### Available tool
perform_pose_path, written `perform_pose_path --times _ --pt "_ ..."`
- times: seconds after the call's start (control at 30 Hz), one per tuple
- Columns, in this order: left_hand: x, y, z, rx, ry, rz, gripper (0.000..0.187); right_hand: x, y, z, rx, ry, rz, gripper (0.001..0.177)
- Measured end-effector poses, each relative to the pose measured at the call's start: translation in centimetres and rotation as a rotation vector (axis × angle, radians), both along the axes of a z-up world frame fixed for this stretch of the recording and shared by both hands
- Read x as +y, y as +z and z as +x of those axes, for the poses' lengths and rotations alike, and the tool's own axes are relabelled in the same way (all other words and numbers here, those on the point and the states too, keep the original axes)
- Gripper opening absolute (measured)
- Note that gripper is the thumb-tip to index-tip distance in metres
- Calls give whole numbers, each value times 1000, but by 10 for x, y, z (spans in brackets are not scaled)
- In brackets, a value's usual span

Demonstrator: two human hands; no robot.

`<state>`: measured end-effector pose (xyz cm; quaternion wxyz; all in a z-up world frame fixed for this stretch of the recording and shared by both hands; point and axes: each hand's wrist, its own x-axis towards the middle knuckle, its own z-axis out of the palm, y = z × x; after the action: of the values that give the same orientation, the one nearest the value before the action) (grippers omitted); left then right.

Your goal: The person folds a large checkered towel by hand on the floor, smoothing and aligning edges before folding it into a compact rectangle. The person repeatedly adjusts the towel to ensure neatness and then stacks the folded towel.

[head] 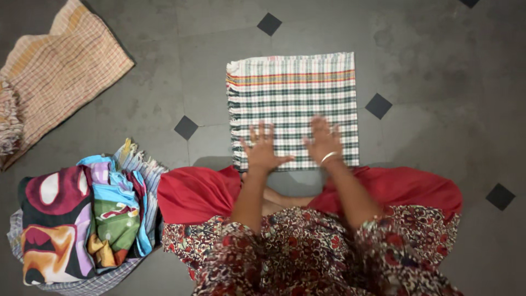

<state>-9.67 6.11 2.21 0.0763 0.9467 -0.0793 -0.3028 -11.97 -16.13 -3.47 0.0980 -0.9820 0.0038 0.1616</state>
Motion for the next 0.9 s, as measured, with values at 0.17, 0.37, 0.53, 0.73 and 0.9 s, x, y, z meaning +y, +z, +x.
perform_pose_path --times 0.17,0.37,0.53,0.73,0.9 --pt "24 23 13 96 161 1 154 -66 10 16 -122 -189 -68 87" --pt "33 4 25 233 52 28 170 26 18 4 109 142 160 97" --pt "33 -11 33 221 2 48 171 102 28 0 -247 468 126 84" --pt "35 7 35 344 12 37 175 -20 26 66 64 -46 85 87" --pt "35 21 43 365 3 39 174 -70 28 86 -97 -147 -66 84"
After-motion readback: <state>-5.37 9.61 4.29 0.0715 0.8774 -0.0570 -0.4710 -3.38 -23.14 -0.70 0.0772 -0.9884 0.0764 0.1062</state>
